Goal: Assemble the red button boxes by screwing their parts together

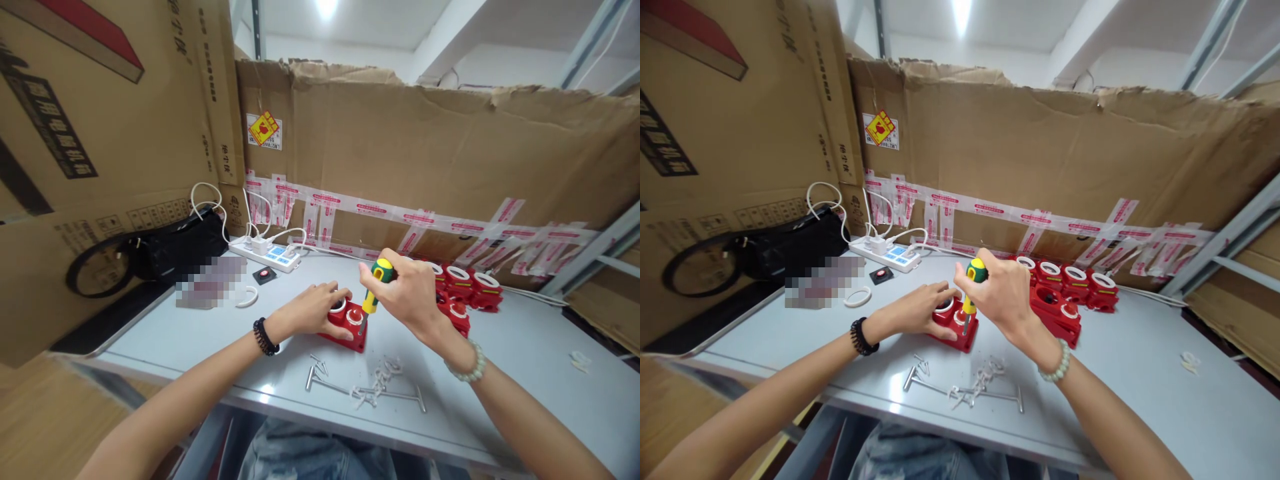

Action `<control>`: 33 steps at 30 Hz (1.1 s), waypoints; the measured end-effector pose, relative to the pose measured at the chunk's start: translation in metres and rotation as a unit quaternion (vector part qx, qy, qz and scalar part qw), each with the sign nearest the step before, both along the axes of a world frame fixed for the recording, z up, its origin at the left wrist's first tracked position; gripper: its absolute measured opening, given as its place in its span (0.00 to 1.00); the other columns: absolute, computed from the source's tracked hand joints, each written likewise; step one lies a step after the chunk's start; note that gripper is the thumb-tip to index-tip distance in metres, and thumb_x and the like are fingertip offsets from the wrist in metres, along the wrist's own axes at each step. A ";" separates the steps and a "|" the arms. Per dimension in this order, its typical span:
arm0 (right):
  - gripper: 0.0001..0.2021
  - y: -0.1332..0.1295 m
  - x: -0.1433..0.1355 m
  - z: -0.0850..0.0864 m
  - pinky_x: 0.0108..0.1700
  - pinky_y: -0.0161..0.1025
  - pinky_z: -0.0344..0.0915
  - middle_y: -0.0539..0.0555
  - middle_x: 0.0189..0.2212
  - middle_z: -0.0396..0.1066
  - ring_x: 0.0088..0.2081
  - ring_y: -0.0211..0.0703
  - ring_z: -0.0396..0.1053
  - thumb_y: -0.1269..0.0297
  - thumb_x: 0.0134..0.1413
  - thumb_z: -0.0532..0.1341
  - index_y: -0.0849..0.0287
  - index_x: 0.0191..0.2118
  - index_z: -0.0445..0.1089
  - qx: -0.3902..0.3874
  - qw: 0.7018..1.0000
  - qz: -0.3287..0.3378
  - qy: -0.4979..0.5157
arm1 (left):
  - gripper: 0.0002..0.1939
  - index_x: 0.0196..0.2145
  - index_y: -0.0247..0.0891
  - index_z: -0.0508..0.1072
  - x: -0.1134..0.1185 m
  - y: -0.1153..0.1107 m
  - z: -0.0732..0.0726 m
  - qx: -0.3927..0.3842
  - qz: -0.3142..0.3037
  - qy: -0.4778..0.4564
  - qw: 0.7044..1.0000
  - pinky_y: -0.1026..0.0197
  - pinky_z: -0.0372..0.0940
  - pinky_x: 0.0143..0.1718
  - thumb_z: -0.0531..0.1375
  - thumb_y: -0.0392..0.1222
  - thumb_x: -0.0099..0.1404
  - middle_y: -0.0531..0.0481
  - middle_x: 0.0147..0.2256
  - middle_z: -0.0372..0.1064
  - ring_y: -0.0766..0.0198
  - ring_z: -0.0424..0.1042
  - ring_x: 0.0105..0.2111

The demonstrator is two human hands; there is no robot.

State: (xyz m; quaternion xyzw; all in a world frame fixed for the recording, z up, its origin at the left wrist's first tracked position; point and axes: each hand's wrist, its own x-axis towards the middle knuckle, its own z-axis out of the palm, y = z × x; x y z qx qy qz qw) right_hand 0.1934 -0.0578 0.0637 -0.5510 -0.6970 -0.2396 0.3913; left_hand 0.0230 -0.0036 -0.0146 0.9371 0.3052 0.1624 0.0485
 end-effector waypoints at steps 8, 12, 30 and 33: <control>0.15 0.004 -0.018 -0.007 0.21 0.33 0.41 0.46 0.10 0.58 0.15 0.32 0.49 0.55 0.47 0.56 0.58 0.17 0.60 0.091 0.994 -0.036 -0.051 | 0.36 0.51 0.42 0.63 0.004 -0.002 -0.007 0.000 0.035 -0.026 0.999 0.53 0.63 0.41 0.60 0.67 0.51 0.43 0.43 0.66 0.50 0.69 0.42; 0.15 0.007 -0.026 -0.012 0.22 0.33 0.41 0.46 0.10 0.59 0.15 0.32 0.49 0.55 0.48 0.56 0.58 0.18 0.62 0.090 0.995 -0.023 -0.047 | 0.36 0.52 0.42 0.62 0.008 -0.007 -0.007 -0.009 0.075 -0.014 0.997 0.51 0.63 0.43 0.60 0.65 0.51 0.42 0.44 0.66 0.48 0.69 0.43; 0.10 -0.054 0.041 0.027 0.24 0.34 0.56 0.46 0.19 0.60 0.21 0.35 0.58 0.61 0.51 0.60 0.56 0.23 0.62 0.054 0.971 0.082 0.217 | 0.45 0.59 0.44 0.50 -0.033 0.012 0.011 -0.179 -0.025 -0.068 0.981 0.53 0.63 0.42 0.67 0.42 0.46 0.44 0.48 0.62 0.52 0.68 0.43; 0.09 -0.068 0.050 0.021 0.25 0.34 0.59 0.47 0.23 0.66 0.23 0.35 0.62 0.59 0.52 0.60 0.55 0.28 0.61 -0.025 0.957 0.114 0.266 | 0.45 0.59 0.43 0.50 -0.034 0.015 0.017 -0.179 -0.014 -0.122 0.976 0.50 0.63 0.44 0.67 0.43 0.46 0.43 0.47 0.64 0.51 0.67 0.46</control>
